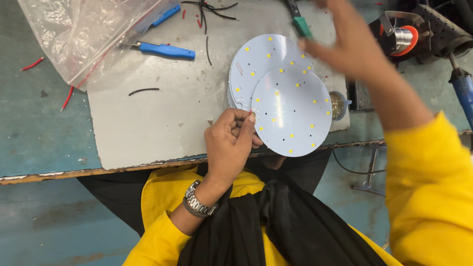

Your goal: The person strips the ends of red and black wires with pliers, applies flux, and solders them to contact points on circular LED modules. They repeat this process for multiple modules, moving finished units aside.

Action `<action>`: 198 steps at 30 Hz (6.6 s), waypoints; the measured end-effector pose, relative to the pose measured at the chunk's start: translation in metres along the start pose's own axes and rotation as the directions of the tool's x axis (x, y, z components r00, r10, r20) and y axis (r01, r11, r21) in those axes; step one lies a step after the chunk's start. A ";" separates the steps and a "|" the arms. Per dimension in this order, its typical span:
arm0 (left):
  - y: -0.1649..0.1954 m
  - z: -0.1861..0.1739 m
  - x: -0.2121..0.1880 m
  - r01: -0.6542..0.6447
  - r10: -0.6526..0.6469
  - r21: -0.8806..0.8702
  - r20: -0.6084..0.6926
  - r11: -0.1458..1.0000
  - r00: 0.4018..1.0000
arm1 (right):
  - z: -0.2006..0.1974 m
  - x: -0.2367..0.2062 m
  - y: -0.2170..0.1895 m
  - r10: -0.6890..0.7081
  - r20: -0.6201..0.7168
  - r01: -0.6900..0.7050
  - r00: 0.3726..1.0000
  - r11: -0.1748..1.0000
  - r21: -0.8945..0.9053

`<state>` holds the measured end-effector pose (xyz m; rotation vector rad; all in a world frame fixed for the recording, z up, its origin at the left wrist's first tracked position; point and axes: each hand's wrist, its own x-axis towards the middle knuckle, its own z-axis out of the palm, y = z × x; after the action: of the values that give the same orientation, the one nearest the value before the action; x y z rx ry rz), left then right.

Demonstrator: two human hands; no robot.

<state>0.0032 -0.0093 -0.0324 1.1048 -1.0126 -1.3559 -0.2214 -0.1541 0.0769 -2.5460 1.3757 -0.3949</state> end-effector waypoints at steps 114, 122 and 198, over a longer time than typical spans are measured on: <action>0.008 -0.038 -0.015 -0.578 0.565 0.670 0.277 0.466 0.777 | 0.095 -0.076 -0.056 -0.203 -0.218 0.288 0.955 0.815 0.503; 0.008 -0.038 -0.015 -0.577 0.565 0.681 0.283 0.451 0.775 | 0.095 -0.076 -0.056 -0.204 -0.219 0.288 0.954 0.824 0.488; 0.012 -0.039 -0.009 -0.488 0.474 0.604 0.198 0.630 0.858 | 0.097 -0.113 -0.067 0.094 -0.373 0.014 0.923 0.961 0.278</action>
<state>0.0442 -0.0005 -0.0284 1.1729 -1.7242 -0.5709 -0.1955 -0.0172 -0.0080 -2.2836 1.3739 -1.0471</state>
